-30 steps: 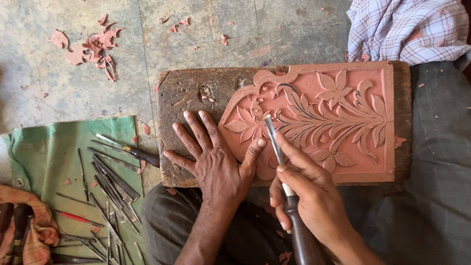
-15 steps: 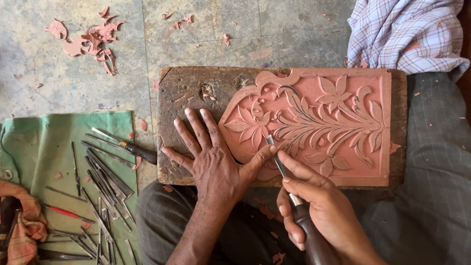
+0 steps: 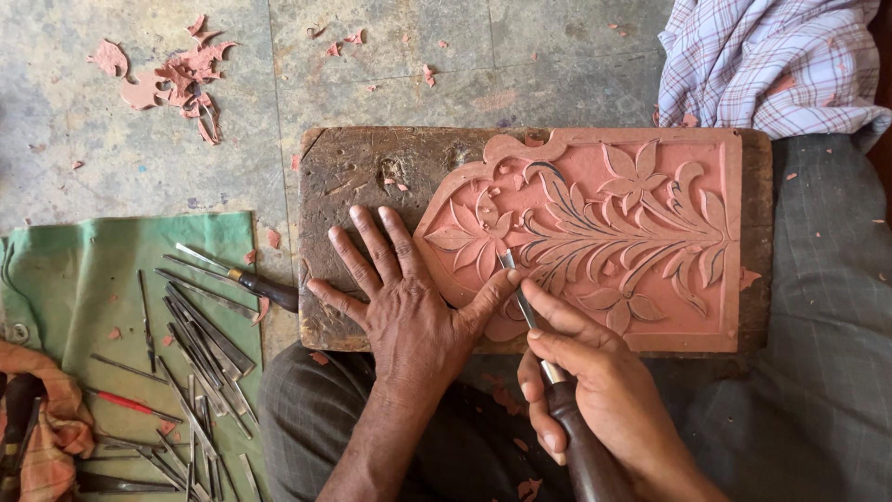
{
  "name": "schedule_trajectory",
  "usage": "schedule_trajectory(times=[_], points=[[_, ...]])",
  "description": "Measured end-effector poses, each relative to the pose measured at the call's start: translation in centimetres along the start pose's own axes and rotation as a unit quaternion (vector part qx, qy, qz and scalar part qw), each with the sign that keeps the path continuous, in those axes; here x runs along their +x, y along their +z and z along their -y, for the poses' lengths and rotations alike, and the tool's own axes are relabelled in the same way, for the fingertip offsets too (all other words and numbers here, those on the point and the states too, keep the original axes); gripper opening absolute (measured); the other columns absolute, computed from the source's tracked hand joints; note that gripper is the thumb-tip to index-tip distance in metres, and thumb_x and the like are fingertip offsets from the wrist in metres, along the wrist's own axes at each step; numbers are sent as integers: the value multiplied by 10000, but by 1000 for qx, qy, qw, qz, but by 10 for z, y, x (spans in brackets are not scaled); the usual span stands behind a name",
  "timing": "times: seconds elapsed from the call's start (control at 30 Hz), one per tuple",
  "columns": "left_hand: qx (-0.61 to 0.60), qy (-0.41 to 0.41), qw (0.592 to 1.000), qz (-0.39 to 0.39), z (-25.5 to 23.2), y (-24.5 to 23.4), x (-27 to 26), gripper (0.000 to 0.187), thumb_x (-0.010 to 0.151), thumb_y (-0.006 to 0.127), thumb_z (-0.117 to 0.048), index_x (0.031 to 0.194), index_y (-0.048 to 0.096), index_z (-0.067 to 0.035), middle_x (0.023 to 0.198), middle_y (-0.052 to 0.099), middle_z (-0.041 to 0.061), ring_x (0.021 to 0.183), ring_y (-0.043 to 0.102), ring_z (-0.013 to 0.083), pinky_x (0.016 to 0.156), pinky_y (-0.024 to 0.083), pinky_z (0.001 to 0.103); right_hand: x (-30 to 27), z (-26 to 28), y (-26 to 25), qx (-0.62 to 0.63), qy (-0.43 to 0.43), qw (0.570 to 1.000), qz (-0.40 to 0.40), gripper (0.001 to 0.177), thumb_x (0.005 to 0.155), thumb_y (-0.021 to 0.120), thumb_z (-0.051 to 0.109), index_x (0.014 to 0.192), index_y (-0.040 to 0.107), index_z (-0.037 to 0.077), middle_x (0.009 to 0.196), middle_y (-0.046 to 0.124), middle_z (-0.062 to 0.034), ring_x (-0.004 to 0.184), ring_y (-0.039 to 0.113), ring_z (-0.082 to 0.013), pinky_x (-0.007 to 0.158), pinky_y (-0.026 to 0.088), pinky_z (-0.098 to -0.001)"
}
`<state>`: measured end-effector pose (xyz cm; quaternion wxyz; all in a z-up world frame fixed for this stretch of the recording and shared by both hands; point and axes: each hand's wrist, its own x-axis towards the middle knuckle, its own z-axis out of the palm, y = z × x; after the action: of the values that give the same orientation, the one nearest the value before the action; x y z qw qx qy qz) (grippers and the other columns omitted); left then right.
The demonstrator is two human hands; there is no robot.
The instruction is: The person carves a floral design into a block of wood using a hand chisel, handling the wood block and removing shavings.
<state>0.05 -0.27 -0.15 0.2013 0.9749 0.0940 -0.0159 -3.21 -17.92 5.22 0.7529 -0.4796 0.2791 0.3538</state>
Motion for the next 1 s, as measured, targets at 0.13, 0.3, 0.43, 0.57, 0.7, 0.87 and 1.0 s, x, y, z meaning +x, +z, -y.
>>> schedule_trajectory(times=[0.13, 0.3, 0.43, 0.57, 0.7, 0.87, 1.0], points=[[9, -6, 1000, -1, -1, 1, 0, 1406, 724, 551, -947, 1569, 197, 119, 1669, 59, 318, 1543, -72, 473, 1063, -148, 794, 1, -2, 2, 12, -34, 999, 32, 641, 1021, 493, 178, 1655, 403, 216, 642, 573, -96, 334, 531, -177, 284, 444, -309], [0, -41, 999, 3, -6, 1, 2, 1373, 734, 533, -946, 1576, 205, 88, 1684, 59, 290, 1548, -82, 463, 1080, -140, 783, 3, 10, 11, -32, -27, 999, -6, 639, 970, 465, 154, 1606, 439, 212, 589, 548, -100, 306, 489, -161, 260, 404, -299], [6, -36, 999, 0, -5, 3, 2, 1392, 731, 527, -956, 1582, 193, 93, 1683, 53, 294, 1539, -97, 471, 1068, -147, 788, 4, 10, 8, -34, -7, 999, -22, 665, 958, 478, 151, 1617, 434, 229, 605, 565, -115, 305, 494, -182, 273, 399, -304], [13, -4, 1000, -6, 1, 4, 0, 1442, 694, 531, -976, 1571, 177, 113, 1671, 41, 314, 1532, -100, 477, 1052, -151, 792, -1, 7, -3, -34, 28, 999, -22, 681, 955, 495, 181, 1630, 434, 249, 599, 566, -125, 295, 494, -207, 265, 400, -329], [17, -13, 1000, 5, 1, 3, 1, 1437, 698, 535, -975, 1578, 175, 101, 1670, 40, 306, 1534, -96, 481, 1061, -146, 794, 2, 6, -7, -2, -15, 999, 49, 635, 1009, 483, 156, 1634, 379, 204, 668, 597, -115, 338, 541, -201, 288, 450, -330], [12, -25, 1000, 3, -3, 2, 2, 1413, 710, 542, -959, 1575, 187, 100, 1677, 51, 295, 1543, -76, 468, 1066, -135, 791, 1, 15, 6, -25, 39, 998, -48, 659, 963, 494, 199, 1618, 453, 255, 594, 550, -117, 288, 485, -211, 265, 391, -332], [12, -38, 999, 1, -7, 1, 2, 1395, 705, 538, -956, 1575, 200, 82, 1678, 60, 278, 1539, -70, 464, 1073, -130, 783, 3, 15, 9, -11, 25, 999, -34, 637, 946, 481, 154, 1578, 453, 231, 582, 543, -107, 293, 487, -196, 268, 395, -317]])
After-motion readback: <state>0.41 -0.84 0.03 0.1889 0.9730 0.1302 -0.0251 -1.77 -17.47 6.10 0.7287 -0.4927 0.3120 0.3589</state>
